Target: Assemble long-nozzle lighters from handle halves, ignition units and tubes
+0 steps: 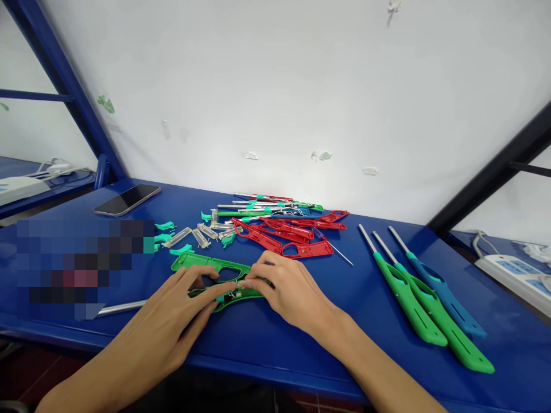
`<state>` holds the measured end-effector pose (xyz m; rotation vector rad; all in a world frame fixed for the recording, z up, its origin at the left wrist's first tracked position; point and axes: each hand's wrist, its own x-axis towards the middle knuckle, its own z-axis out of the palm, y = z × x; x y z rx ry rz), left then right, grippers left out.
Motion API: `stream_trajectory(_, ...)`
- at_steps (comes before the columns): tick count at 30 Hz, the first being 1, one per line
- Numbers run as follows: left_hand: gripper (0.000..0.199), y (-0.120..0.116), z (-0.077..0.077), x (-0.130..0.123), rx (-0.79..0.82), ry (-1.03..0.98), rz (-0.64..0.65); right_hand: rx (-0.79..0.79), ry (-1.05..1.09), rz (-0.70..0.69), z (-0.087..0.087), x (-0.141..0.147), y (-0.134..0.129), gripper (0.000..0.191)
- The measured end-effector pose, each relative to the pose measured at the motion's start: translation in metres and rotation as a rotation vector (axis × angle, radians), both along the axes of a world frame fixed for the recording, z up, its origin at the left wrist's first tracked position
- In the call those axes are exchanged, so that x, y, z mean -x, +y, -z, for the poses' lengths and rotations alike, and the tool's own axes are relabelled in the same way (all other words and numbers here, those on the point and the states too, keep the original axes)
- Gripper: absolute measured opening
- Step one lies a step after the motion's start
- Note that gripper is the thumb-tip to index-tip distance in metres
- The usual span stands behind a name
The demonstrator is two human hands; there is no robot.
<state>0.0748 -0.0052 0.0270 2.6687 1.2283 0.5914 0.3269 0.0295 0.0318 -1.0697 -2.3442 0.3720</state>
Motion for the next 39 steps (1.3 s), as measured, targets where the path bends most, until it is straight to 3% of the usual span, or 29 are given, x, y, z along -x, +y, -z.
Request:
stream_trajectory(16,0.052,0.000,-0.006,-0.001,0.045,-0.007,0.028,-0.032,-0.092,0.036,0.001,0.003,-0.006,0.020)
stream_trajectory(24,0.048,0.001,0.000,0.000,0.063,-0.039,0.045,0.004,-0.100,0.034,-0.003,0.004,-0.006,0.018)
stream_trajectory(33,0.044,-0.005,-0.005,0.004,0.096,-0.105,0.077,0.365,0.028,0.074,-0.019,0.003,-0.008,0.018)
stream_trajectory(39,0.045,-0.005,-0.005,0.004,0.110,-0.108,0.085,0.489,0.058,0.016,-0.021,-0.002,-0.006,0.016)
